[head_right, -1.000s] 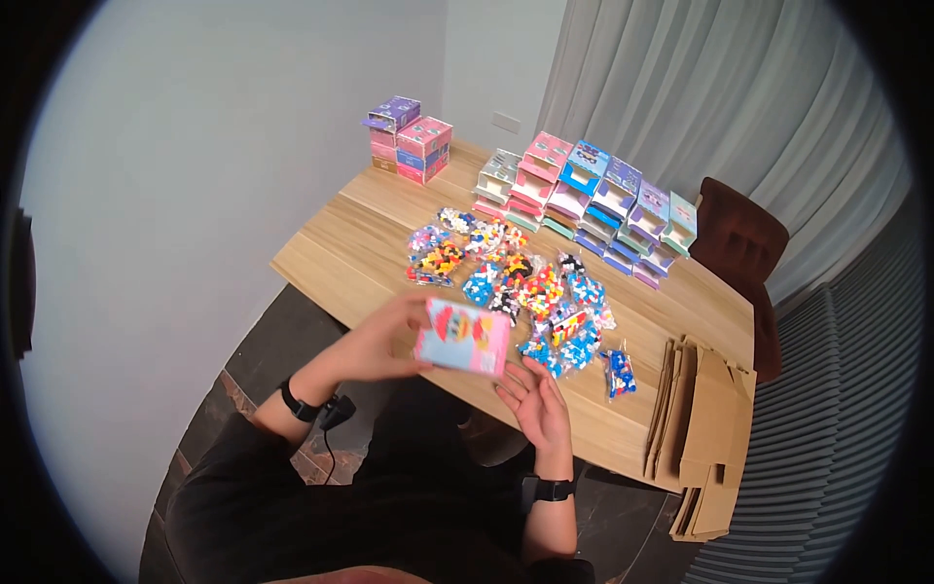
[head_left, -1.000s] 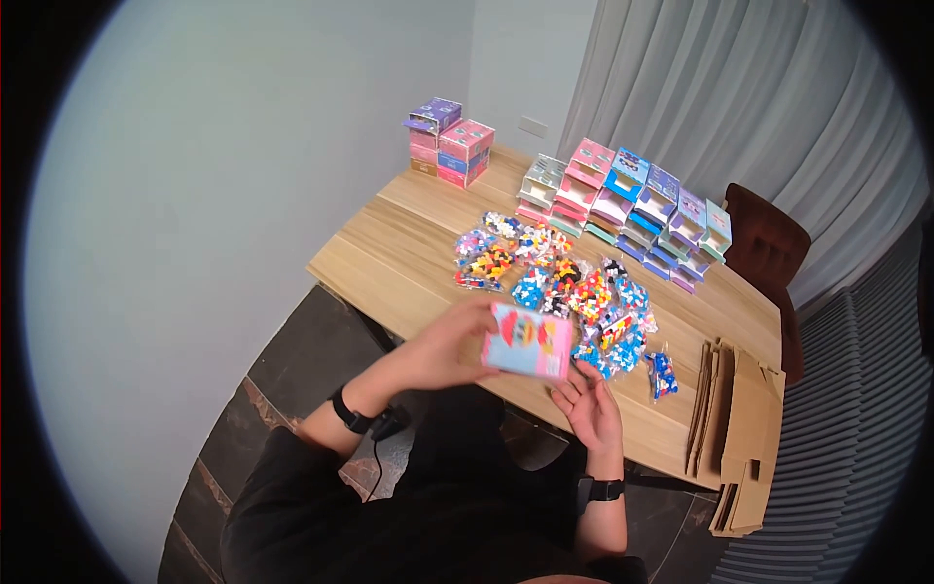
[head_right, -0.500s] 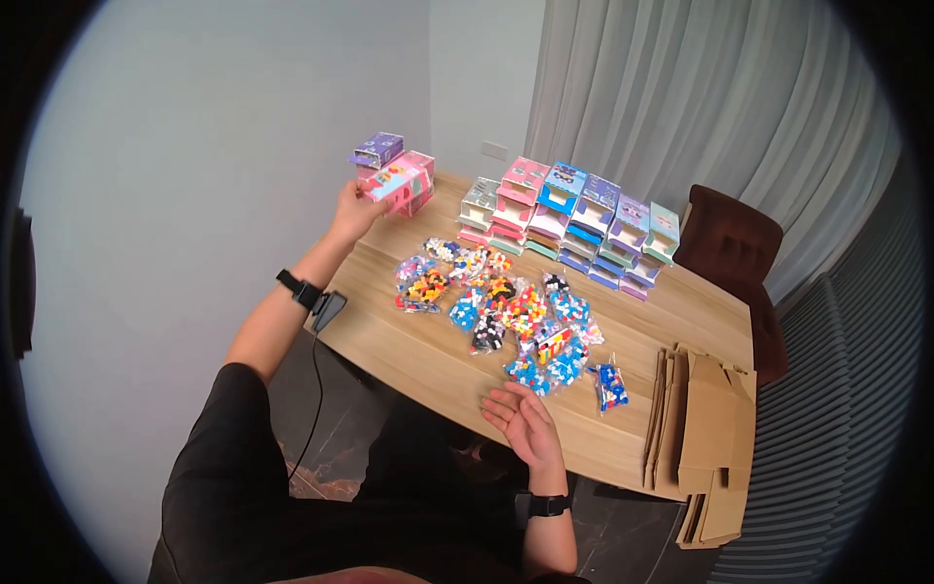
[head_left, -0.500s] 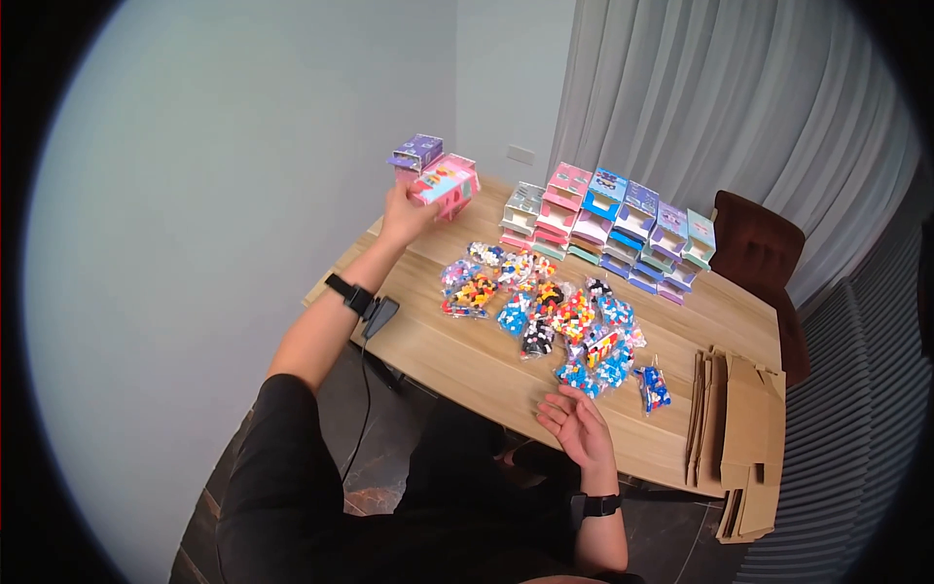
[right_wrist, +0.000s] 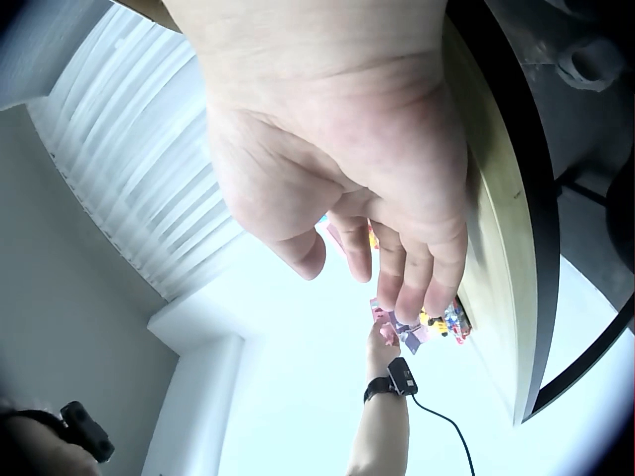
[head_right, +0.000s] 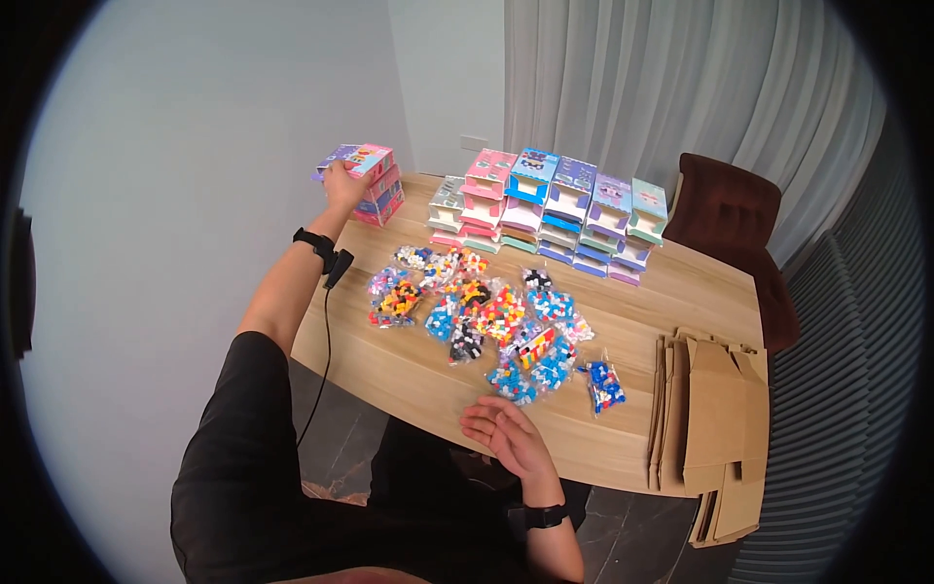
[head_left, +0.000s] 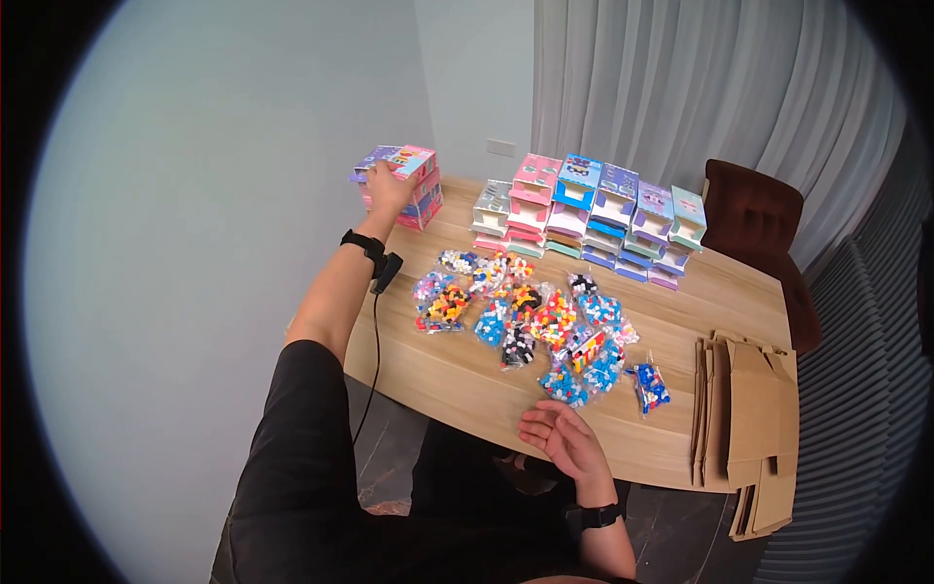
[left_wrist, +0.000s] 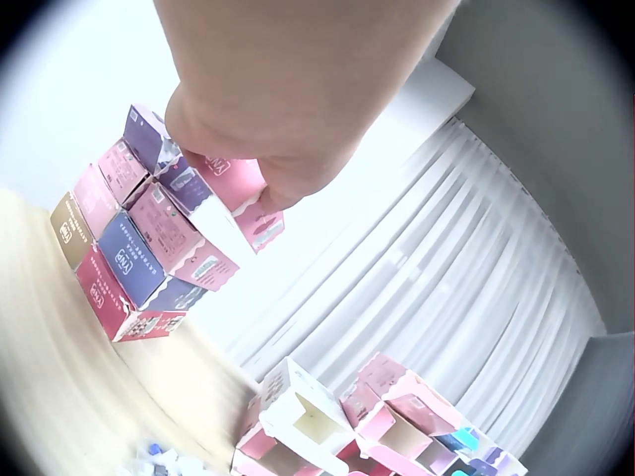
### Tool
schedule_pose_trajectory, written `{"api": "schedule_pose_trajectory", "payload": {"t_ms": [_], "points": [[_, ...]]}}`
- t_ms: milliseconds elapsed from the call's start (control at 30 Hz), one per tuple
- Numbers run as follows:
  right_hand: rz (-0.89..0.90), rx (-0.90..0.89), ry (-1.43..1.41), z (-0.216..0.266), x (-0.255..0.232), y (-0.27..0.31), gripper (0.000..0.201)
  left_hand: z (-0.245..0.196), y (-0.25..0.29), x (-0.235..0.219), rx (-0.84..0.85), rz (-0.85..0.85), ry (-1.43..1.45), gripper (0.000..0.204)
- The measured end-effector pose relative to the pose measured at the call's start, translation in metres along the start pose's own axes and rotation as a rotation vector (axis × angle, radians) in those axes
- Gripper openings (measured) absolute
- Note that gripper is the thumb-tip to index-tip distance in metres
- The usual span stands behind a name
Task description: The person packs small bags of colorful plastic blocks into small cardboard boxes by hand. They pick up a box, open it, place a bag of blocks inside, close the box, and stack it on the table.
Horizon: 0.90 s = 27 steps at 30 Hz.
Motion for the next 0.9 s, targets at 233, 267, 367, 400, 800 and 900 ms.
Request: {"api": "schedule_pose_trajectory", "payload": {"t_ms": [233,267,367,400,800,900], "points": [[-0.014,0.014,0.002,0.0,0.0,0.0,0.039,0.012,-0.011,0.017,0.048,0.014,-0.067,0.063],[-0.017,0.011,0.0,0.0,0.001,0.0,0.038,0.016,-0.013,0.021,0.061,0.003,-0.066,0.063],[-0.013,0.009,-0.005,0.0,0.001,-0.001,0.038,0.016,-0.016,0.027,0.043,-0.008,-0.03,0.064],[-0.012,0.007,-0.004,0.0,0.002,-0.001,0.037,0.015,-0.017,0.028,0.026,-0.01,-0.013,0.065],[-0.033,0.026,0.006,-0.002,0.001,-0.003,0.037,0.0,0.004,0.021,0.296,-0.159,-0.331,0.05],[-0.055,0.029,0.023,-0.001,0.003,-0.003,0.039,0.001,-0.004,0.028,0.447,-0.119,-0.328,0.053]]}}
Point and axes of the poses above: each hand's wrist, its own y-axis away from the middle knuckle, its own x-axis out of the palm, z = x × y, the point moved 2 cm from there along -y, towards the middle knuckle, and after that the axes turned 4 degrees about -y, right-handed, at the moved point
